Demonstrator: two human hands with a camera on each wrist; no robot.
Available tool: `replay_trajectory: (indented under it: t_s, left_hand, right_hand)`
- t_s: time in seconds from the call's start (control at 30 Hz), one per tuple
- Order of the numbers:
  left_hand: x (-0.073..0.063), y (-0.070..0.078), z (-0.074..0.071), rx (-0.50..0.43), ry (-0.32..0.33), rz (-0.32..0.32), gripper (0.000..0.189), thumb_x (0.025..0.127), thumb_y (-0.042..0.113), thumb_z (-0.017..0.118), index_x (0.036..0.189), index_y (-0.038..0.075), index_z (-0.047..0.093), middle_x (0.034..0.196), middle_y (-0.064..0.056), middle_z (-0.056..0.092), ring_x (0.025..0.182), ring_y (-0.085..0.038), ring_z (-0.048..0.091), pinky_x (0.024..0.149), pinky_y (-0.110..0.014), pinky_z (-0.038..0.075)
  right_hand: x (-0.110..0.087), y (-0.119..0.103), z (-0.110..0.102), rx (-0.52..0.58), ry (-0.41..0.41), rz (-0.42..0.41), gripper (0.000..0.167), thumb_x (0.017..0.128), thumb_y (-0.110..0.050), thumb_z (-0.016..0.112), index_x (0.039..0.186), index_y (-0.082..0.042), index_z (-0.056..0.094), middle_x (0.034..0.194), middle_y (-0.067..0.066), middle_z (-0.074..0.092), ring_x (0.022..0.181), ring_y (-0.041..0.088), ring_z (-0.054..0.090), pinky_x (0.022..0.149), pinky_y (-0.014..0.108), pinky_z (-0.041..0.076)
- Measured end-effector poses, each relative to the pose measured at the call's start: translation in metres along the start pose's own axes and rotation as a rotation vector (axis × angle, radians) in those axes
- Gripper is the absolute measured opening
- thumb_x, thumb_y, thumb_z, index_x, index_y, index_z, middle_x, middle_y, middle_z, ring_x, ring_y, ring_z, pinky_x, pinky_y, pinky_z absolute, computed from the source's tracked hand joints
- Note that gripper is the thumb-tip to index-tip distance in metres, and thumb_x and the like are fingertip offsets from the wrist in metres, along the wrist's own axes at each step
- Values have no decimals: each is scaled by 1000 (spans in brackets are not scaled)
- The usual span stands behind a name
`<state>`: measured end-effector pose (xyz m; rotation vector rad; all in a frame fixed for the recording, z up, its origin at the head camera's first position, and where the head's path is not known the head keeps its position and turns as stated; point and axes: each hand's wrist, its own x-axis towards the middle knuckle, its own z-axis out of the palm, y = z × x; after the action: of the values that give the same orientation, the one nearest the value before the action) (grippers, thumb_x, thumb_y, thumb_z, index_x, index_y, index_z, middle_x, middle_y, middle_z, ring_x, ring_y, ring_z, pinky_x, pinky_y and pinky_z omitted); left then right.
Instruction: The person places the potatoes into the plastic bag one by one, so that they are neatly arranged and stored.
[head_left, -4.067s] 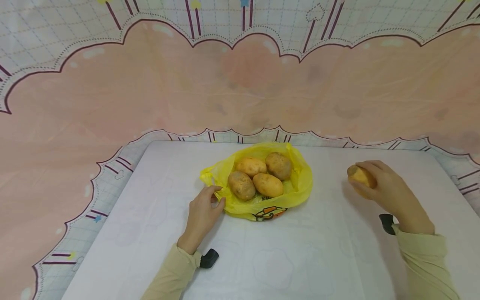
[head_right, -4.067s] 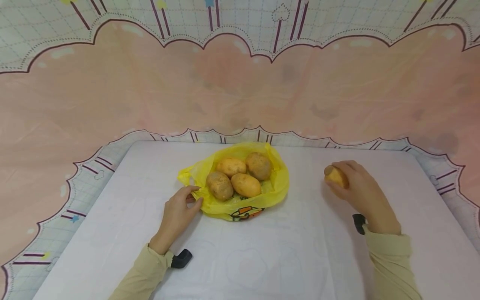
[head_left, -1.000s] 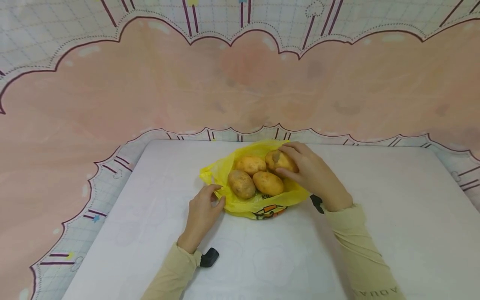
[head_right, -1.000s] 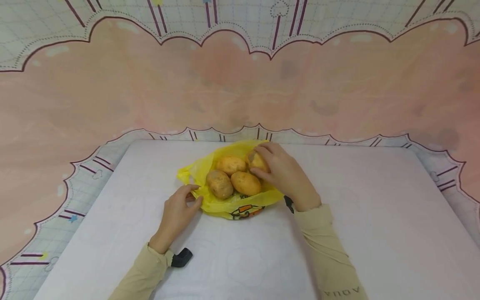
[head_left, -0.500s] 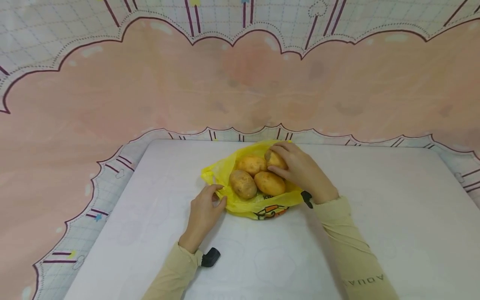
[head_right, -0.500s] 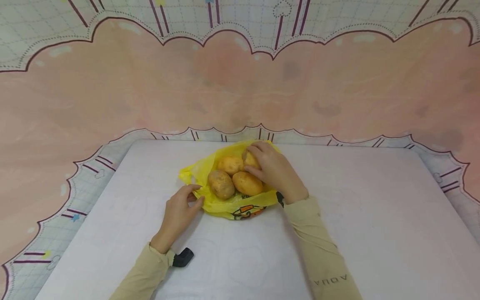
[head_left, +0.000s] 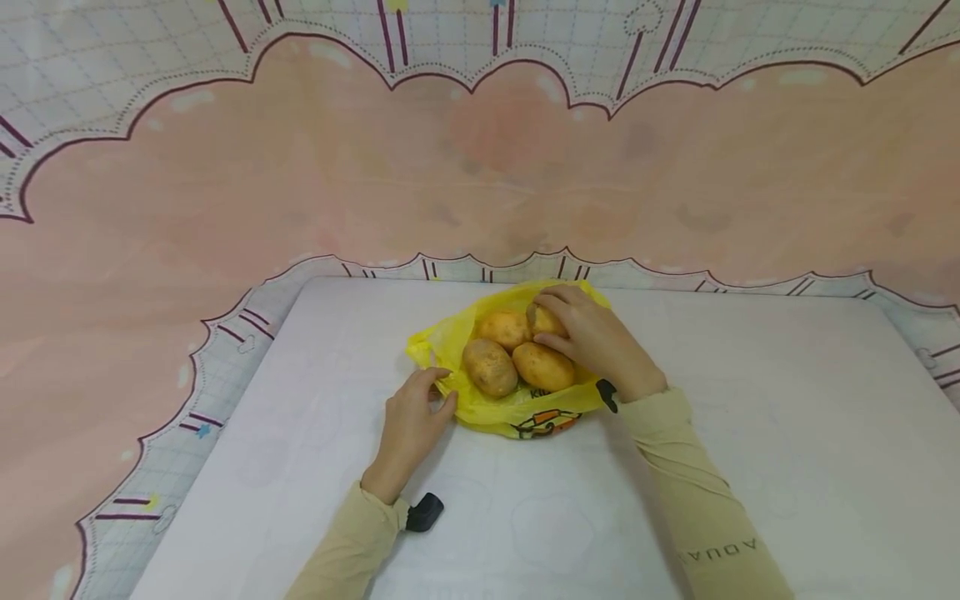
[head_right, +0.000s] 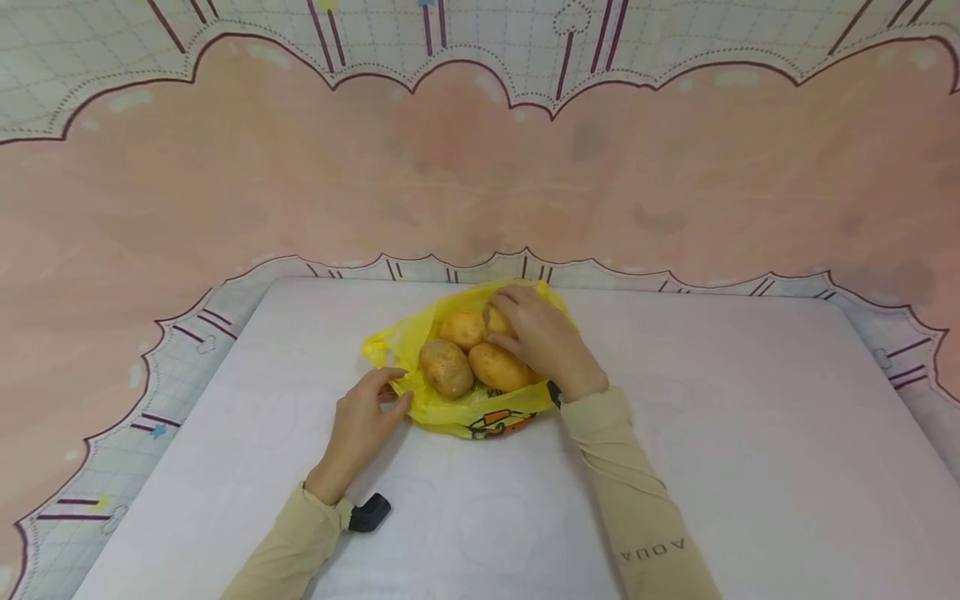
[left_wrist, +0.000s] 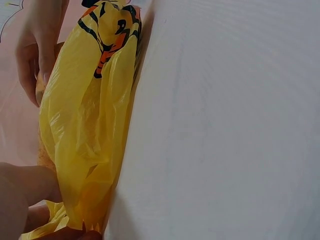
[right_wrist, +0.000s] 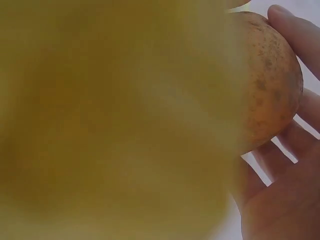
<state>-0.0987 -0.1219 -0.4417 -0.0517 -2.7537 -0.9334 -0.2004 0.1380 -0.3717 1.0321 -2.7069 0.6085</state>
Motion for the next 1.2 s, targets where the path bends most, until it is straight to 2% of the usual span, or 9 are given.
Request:
replay_trajectory:
  t_s: [0.27,0.8,1.2]
  left_hand:
    - [-1,1,0,-2,-1,-5,33,90,19,71,120,5,67,108,-8,67,89,-22,67,77,-40,56]
    - [-1,2,0,-2,6,-2,32,90,18,72,119,5,67,106,-9,67,88,-22,67,77,-41,56]
    - [-1,1,-2,-16,6,4,33,91,17,71,121,5,66,109,-10,67,91,-23,66,79,-40,56]
  right_hand:
    - [4,-2,2,5,-30,-3,53,92,-26,72,132,3,57,137,21,53,131,36,48,112,48,39]
    - [0,-3,5,-3,1,-10,55,93,-28,71,134,4,56,141,21,50,134,35,44,114,47,37]
    - [-6,-7,0,-35,40,-29,48,94,-24,70,131,5,57,138,21,51,132,34,44,114,47,37]
